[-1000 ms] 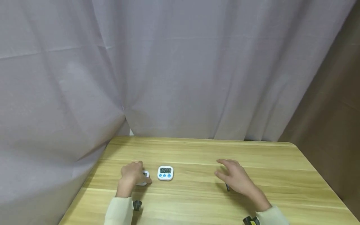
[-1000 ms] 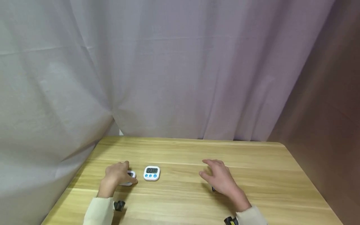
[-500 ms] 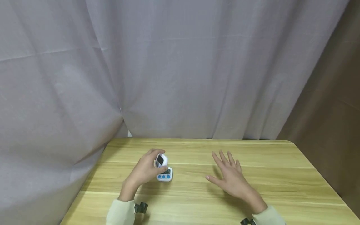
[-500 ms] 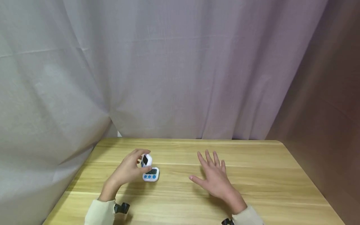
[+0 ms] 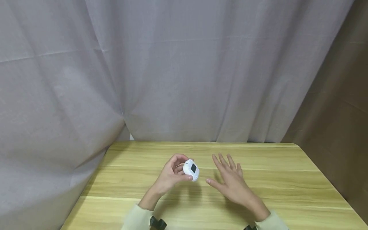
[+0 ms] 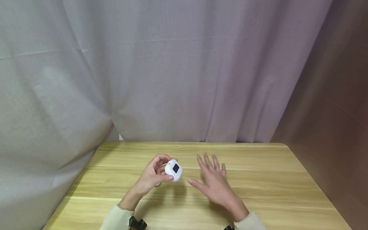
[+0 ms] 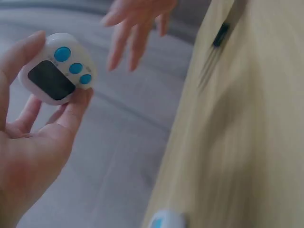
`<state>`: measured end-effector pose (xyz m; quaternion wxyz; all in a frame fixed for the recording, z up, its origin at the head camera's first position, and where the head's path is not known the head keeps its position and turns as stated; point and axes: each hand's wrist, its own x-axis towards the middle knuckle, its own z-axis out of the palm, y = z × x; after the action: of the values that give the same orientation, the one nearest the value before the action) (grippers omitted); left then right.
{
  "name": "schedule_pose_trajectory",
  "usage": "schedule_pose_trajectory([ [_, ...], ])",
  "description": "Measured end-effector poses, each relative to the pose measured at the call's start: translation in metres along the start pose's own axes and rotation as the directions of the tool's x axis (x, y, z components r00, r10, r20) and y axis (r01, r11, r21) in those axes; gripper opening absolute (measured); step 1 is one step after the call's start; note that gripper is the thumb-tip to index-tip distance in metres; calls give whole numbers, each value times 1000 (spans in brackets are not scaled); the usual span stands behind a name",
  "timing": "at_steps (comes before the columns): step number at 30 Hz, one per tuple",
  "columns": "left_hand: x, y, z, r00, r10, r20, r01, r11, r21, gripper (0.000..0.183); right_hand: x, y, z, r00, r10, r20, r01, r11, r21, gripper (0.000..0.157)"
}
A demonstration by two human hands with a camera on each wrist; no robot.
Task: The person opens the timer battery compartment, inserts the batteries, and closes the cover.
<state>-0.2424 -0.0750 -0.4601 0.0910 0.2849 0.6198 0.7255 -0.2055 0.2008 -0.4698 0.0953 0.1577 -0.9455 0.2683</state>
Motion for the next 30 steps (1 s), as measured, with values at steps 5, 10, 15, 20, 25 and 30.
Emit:
schedule_pose_trajectory([
  [5, 2, -8, 15, 999, 33, 38, -34, 999, 19, 64, -2, -7, -2, 999, -36, -7, 37, 987, 156, 82],
  [10, 2, -8, 24, 997, 62, 53, -63, 998, 18, 65, -2, -12, -4, 999, -51, 8, 45, 929, 368, 67],
  [15, 2, -7, 28, 995, 79, 64, -79, 997, 0, 67, -1, -16, -7, 998, -48, 30, 29, 886, 464, 59],
  [20, 3, -6, 31, 994, 87, 66, -88, 996, 14, 70, -1, -18, -11, 997, -16, 79, -34, 806, 591, 49],
  [25, 3, -4, 32, 994, 91, 60, -95, 994, 54, 76, 0, -19, -13, 994, -36, 104, -52, 676, 735, 42],
  [30, 2, -1, 34, 993, 97, 67, -104, 987, 123, 79, -1, -21, -13, 992, -4, 123, -95, 614, 784, 40],
])
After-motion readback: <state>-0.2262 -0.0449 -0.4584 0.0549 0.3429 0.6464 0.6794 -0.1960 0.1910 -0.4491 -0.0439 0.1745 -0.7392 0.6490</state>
